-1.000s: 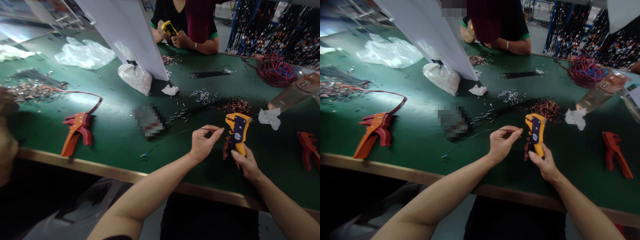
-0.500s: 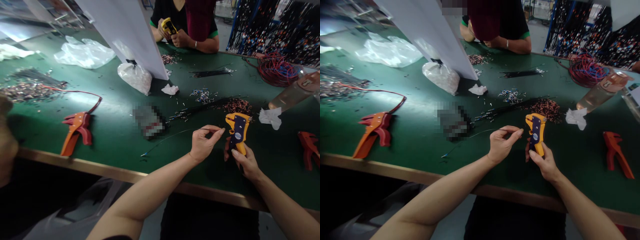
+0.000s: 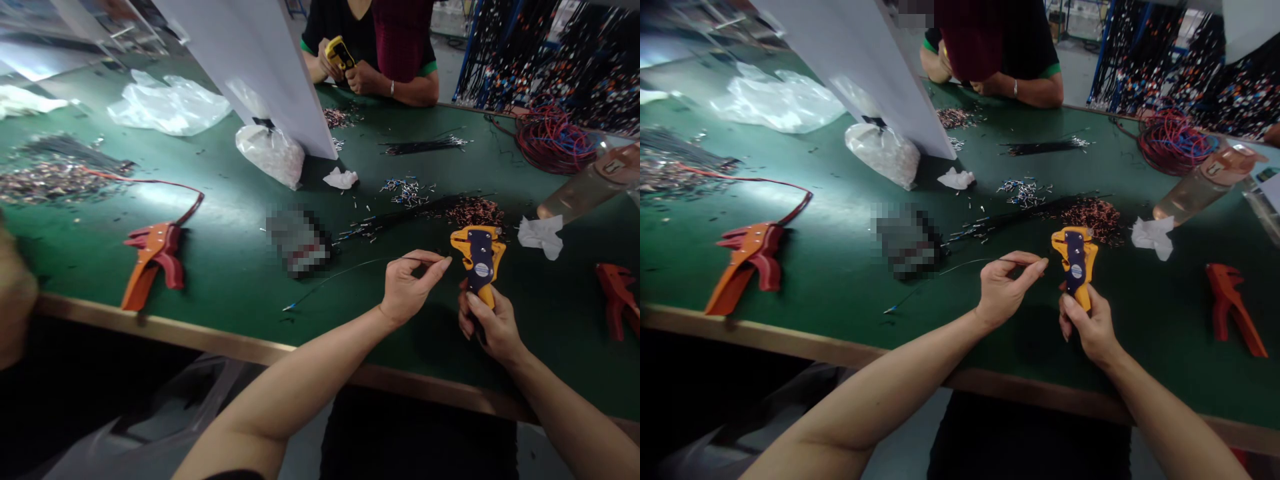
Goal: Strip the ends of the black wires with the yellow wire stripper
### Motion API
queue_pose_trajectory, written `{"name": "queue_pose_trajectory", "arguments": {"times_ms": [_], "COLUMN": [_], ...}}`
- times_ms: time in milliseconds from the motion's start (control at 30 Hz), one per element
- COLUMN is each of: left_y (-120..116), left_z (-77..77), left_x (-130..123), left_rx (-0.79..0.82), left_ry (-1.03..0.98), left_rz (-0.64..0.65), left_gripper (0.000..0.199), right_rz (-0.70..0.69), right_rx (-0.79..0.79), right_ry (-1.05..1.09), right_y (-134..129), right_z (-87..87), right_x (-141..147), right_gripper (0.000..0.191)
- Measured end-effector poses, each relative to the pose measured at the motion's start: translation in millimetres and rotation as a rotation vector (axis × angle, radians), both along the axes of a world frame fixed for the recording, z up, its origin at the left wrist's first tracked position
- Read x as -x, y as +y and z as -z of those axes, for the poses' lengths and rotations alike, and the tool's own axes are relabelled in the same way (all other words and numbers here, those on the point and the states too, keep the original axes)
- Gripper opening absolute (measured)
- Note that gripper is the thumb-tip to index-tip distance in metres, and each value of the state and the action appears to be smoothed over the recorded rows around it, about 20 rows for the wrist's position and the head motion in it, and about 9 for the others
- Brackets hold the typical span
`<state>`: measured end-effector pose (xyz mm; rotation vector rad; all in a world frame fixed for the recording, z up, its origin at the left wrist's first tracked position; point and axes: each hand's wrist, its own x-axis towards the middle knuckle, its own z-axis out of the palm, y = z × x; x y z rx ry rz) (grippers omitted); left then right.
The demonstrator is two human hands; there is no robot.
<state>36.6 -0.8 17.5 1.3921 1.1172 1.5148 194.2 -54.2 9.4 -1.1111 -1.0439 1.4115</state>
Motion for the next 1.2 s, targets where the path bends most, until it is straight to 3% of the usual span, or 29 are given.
{"name": "queue_pose_trajectory", "arguments": {"times_ms": [267, 500, 867, 1200], "left_y": [8.0, 27.3, 28.8, 27.6], "left_z": [2.1, 6.9, 4.6, 5.8], "left_x": [2.5, 7.3, 9.5, 8.8], "left_rx": [0.159, 0.258, 0.337, 0.332], "left_ry": [-0.187, -0.406, -0.43, -0.43], "left_rz": [-0.018, -0.048, 0.071, 0.097], "left_gripper": [0.019, 0.038, 0.041, 0.038], "right_rz": [0.007, -0.203, -0.325, -0.321], "right_rx": [0.044, 0.178, 0.202, 0.22], "right_ry": [0.1, 0.244, 0.364, 0.353], "right_y": [8.8, 5.7, 3.2, 1.6], "right_z": [-7.1, -5.0, -7.3, -4.8], "right_x": [-5.2, -8.5, -10.4, -9.9], "right_gripper": [0.037, 0.041, 0.041, 0.038]}}
